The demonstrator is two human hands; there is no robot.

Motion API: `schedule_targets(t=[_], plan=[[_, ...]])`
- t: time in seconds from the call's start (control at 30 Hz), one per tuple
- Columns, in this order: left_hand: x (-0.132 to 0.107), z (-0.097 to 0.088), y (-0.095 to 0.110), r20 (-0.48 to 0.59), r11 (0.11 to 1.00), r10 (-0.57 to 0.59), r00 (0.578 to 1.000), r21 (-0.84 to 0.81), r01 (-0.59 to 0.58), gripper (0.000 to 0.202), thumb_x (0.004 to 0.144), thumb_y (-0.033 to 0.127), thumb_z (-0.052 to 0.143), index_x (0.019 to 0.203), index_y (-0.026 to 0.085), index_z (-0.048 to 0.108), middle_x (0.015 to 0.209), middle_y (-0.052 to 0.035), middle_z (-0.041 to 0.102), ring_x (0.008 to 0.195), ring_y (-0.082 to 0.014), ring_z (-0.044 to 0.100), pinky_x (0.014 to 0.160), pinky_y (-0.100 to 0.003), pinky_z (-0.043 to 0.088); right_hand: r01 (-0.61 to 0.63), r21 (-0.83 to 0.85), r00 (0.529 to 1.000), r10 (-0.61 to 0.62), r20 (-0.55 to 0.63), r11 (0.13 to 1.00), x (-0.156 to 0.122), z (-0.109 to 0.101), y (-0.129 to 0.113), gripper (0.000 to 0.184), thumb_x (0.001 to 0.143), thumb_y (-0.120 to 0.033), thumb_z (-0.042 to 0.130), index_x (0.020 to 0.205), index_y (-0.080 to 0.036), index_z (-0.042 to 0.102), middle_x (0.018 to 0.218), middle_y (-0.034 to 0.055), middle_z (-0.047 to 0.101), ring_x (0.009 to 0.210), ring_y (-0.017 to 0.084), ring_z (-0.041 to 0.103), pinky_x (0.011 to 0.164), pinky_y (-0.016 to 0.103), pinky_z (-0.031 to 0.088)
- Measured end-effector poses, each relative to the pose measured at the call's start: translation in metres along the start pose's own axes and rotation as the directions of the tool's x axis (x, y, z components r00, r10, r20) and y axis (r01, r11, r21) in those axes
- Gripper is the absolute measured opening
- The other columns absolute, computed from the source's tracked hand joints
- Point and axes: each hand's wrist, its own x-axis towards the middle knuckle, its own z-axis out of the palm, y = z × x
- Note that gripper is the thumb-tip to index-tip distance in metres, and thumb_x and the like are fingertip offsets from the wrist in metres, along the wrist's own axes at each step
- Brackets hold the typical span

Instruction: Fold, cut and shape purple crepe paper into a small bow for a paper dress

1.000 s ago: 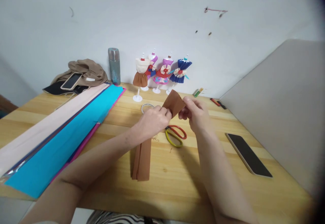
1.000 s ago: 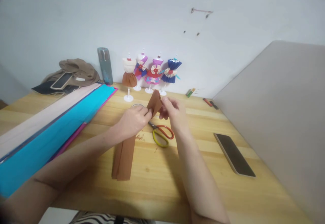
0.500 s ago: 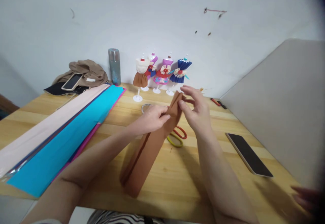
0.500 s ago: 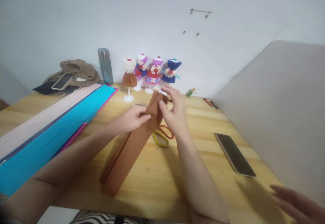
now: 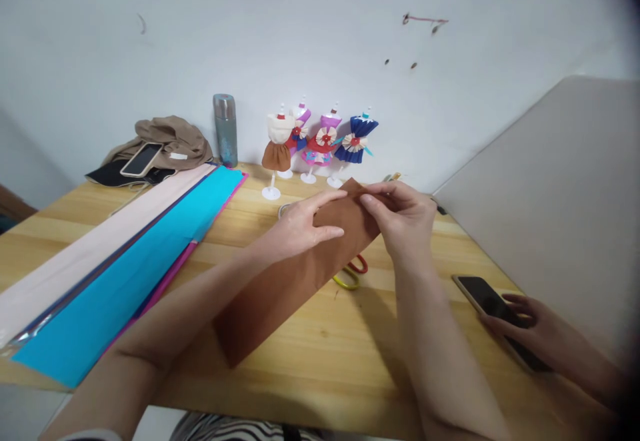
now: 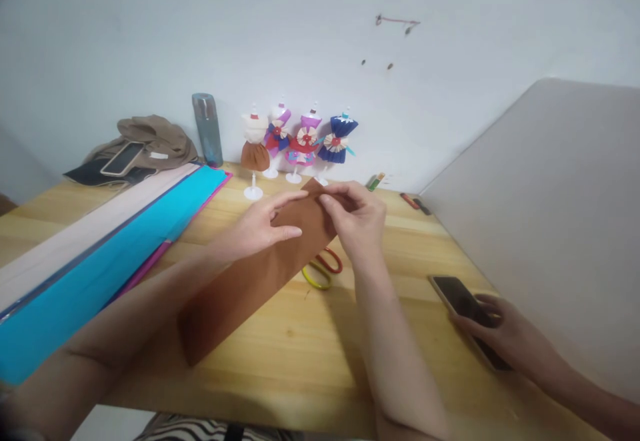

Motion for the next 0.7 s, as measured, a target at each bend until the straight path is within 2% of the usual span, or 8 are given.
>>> schedule_targets(t=[0.1, 0.17, 0.23, 0.3, 0.43, 0.53, 0.63, 0.7], plan=[[0.002, -0.002, -0.003, -0.002, 0.990, -0.086, 0.996, -0.108, 0.085, 0.040, 0.077, 0.022, 0.069, 0.116, 0.021, 0.060, 0.131, -0.0078, 0.061, 0.129, -0.0244, 0.052, 0.108, -0.040, 0.038, 0.148, -0.030, 0.989, -0.147, 0.017, 0.989, 0.000, -0.002, -0.001, 0.007, 0.074, -0.024, 0.073, 0.074, -0.030, 0.072, 0.078, 0.0027, 0.070, 0.080, 0.023, 0.066, 0.078, 0.041, 0.054], [0.004, -0.004, -0.004, 0.031, 0.973, -0.152, 0.988, -0.170, 0.155, 0.030, 0.077, 0.023, 0.070, 0.104, 0.019, 0.059, 0.111, -0.0068, 0.066, 0.116, -0.0236, 0.059, 0.097, -0.037, 0.043, 0.213, -0.012, 0.977, -0.213, 0.024, 0.977, 0.002, -0.002, 0.003, 0.007, 0.076, -0.023, 0.072, 0.074, -0.029, 0.072, 0.081, 0.0028, 0.069, 0.083, 0.022, 0.065, 0.080, 0.040, 0.053], [0.005, -0.007, -0.005, 0.081, 0.950, -0.220, 0.972, -0.210, 0.232, 0.027, 0.075, 0.025, 0.071, 0.096, 0.018, 0.055, 0.087, -0.0017, 0.064, 0.093, -0.0187, 0.063, 0.081, -0.031, 0.045, 0.203, 0.032, 0.979, -0.203, -0.002, 0.979, 0.004, -0.003, 0.010, 0.005, 0.077, -0.023, 0.072, 0.075, -0.028, 0.071, 0.084, 0.0026, 0.069, 0.086, 0.021, 0.065, 0.083, 0.040, 0.053], [0.006, -0.009, -0.006, 0.096, 0.930, -0.269, 0.958, -0.234, 0.284, 0.028, 0.072, 0.024, 0.072, 0.090, 0.018, 0.052, 0.074, 0.0031, 0.057, 0.074, -0.0131, 0.058, 0.070, -0.027, 0.041, 0.160, 0.095, 0.986, -0.155, -0.061, 0.983, 0.006, -0.002, 0.018, 0.004, 0.076, -0.024, 0.072, 0.077, -0.026, 0.070, 0.086, 0.0019, 0.069, 0.087, 0.020, 0.065, 0.082, 0.038, 0.053], [0.007, -0.008, -0.008, 0.058, 0.914, -0.354, 0.934, -0.191, 0.358, 0.029, 0.065, 0.022, 0.075, 0.080, 0.017, 0.050, 0.070, 0.0050, 0.053, 0.065, -0.0093, 0.049, 0.063, -0.024, 0.037, 0.147, 0.150, 0.980, -0.123, -0.157, 0.978, 0.007, 0.000, 0.026, 0.005, 0.077, -0.024, 0.071, 0.078, -0.023, 0.066, 0.092, 0.0022, 0.071, 0.091, 0.019, 0.067, 0.078, 0.034, 0.053], [0.006, -0.006, -0.007, 0.091, 0.895, -0.398, 0.913, -0.181, 0.408, 0.028, 0.065, 0.021, 0.077, 0.075, 0.017, 0.051, 0.068, 0.0044, 0.054, 0.064, -0.0097, 0.051, 0.063, -0.024, 0.038, 0.172, 0.147, 0.979, -0.152, -0.139, 0.974, 0.007, 0.000, 0.024, 0.005, 0.079, -0.024, 0.069, 0.078, -0.023, 0.064, 0.100, 0.0041, 0.073, 0.095, 0.020, 0.067, 0.077, 0.036, 0.054], [0.005, -0.007, -0.003, 0.125, 0.841, -0.427, 0.895, -0.310, 0.444, 0.027, 0.069, 0.023, 0.077, 0.082, 0.017, 0.055, 0.079, -0.0003, 0.064, 0.073, -0.0133, 0.060, 0.072, -0.029, 0.045, 0.214, 0.187, 0.976, -0.200, -0.091, 0.959, 0.007, 0.000, 0.025, 0.004, 0.081, -0.024, 0.068, 0.080, -0.024, 0.064, 0.096, 0.0046, 0.074, 0.095, 0.022, 0.068, 0.084, 0.040, 0.054], [0.005, -0.008, 0.000, 0.154, 0.816, -0.400, 0.903, -0.388, 0.428, 0.027, 0.070, 0.024, 0.076, 0.089, 0.016, 0.058, 0.091, -0.0048, 0.068, 0.083, -0.0161, 0.065, 0.079, -0.032, 0.048, 0.227, 0.213, 0.974, -0.220, -0.058, 0.950, 0.007, 0.001, 0.026, 0.004, 0.082, -0.024, 0.069, 0.081, -0.026, 0.064, 0.091, 0.0039, 0.074, 0.090, 0.022, 0.069, 0.085, 0.043, 0.053]])
